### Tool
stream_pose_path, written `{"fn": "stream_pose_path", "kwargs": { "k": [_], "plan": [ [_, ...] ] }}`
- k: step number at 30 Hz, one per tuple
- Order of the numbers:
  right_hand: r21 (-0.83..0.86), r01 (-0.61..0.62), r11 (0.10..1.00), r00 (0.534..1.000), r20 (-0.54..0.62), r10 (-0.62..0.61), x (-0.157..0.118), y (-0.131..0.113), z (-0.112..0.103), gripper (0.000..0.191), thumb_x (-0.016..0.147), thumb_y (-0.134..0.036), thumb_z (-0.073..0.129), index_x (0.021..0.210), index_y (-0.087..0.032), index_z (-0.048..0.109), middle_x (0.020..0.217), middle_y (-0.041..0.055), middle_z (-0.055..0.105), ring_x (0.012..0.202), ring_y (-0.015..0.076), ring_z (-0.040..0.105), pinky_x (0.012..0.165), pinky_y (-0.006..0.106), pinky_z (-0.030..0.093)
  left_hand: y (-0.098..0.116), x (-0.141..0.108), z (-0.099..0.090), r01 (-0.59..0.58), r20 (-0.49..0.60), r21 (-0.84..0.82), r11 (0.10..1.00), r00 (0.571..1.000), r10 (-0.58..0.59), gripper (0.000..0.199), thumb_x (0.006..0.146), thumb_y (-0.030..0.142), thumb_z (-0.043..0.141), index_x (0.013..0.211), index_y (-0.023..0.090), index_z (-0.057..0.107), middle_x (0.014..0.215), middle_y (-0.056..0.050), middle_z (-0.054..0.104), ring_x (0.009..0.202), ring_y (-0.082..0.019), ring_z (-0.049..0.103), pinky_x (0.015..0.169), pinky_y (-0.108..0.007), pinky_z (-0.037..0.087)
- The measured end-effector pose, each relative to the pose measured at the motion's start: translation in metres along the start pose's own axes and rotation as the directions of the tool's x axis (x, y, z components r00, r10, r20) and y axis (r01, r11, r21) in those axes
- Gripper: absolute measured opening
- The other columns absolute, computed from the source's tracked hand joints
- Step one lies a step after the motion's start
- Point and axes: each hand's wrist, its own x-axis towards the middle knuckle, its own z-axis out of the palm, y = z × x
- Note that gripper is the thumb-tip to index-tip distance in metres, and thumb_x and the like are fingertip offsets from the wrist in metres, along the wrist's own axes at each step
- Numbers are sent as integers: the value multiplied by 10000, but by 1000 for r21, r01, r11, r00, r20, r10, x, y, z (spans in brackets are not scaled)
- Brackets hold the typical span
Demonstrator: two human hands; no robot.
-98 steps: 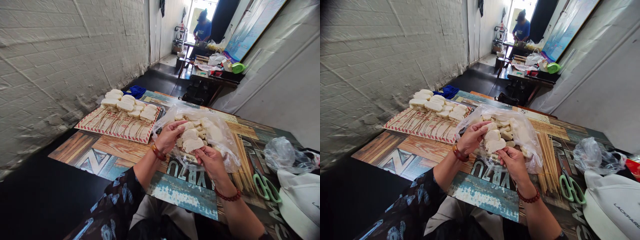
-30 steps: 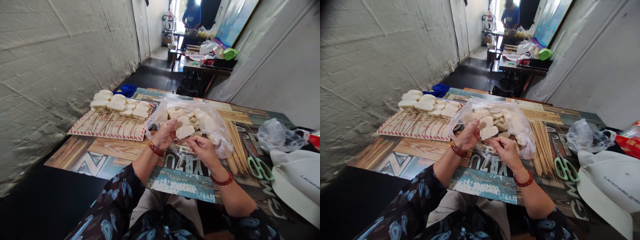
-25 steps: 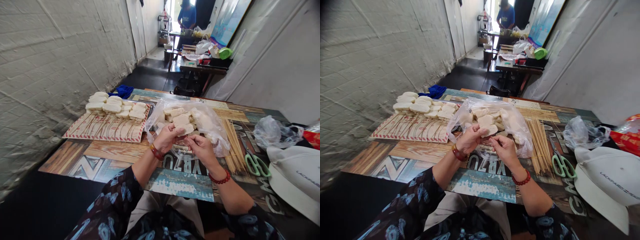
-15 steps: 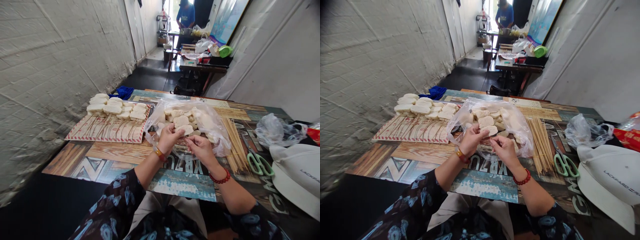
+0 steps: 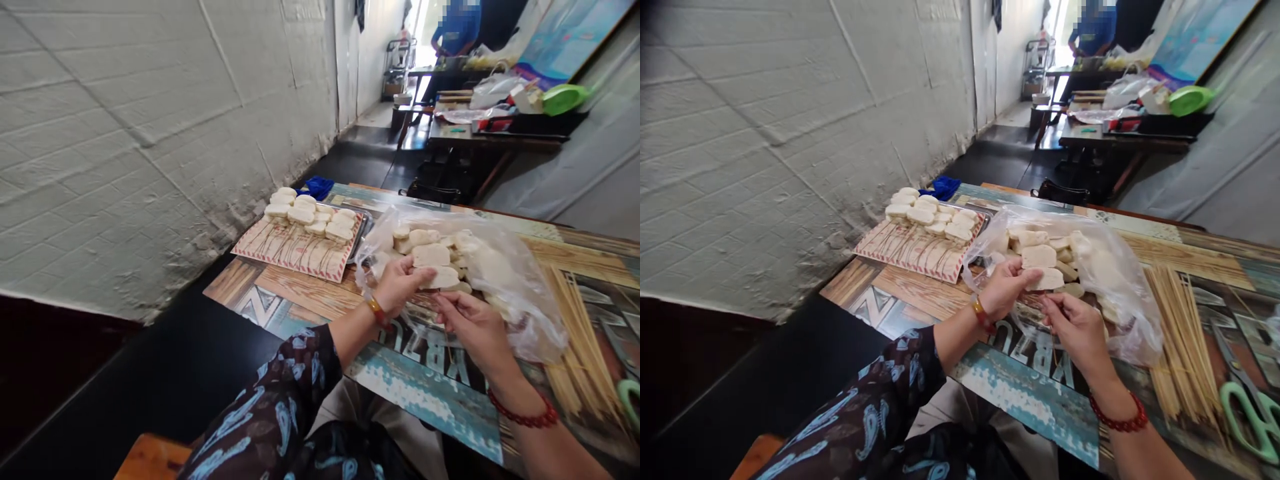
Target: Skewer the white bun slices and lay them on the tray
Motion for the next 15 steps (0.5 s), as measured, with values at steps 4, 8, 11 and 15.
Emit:
{"fn": "stream_pose_path", "kwargs": {
  "k": [4,8,11,15],
  "plan": [
    [-16,13,1000,1000,25,-12,-1,0,-1,392,814,-560,731,904,-180,763,592,12,654,464,129,552,433,239,455,8,-2,1,18,0,-54,998,1000,-18,561,549,482,923,906,108,705,862,-61,717,732,-124,628,763,-272,485],
    [-36,-8,999,999,47,10,-2,-3,-2,390,802,-551,735,914,-180,773,630,28,687,490,140,576,451,246,462,11,0,-2,16,-14,-38,999,1000,-16,574,514,488,927,878,103,707,809,-46,708,686,-119,608,701,-261,474],
    [-81,12,997,995,96,-4,-1,-9,-4,370,777,-537,749,868,-180,783,697,47,718,536,151,605,484,255,472,11,2,-4,-18,-45,4,1000,999,18,553,519,494,919,851,107,703,740,-13,679,656,-111,589,676,-252,470],
    [-133,58,989,994,105,-44,0,-13,-10,352,760,-524,759,778,-173,770,660,36,686,523,132,557,487,251,438,14,2,-4,-29,-8,33,999,1000,30,526,598,533,877,857,113,695,748,-15,665,660,-112,586,653,-238,465]
  ]
}}
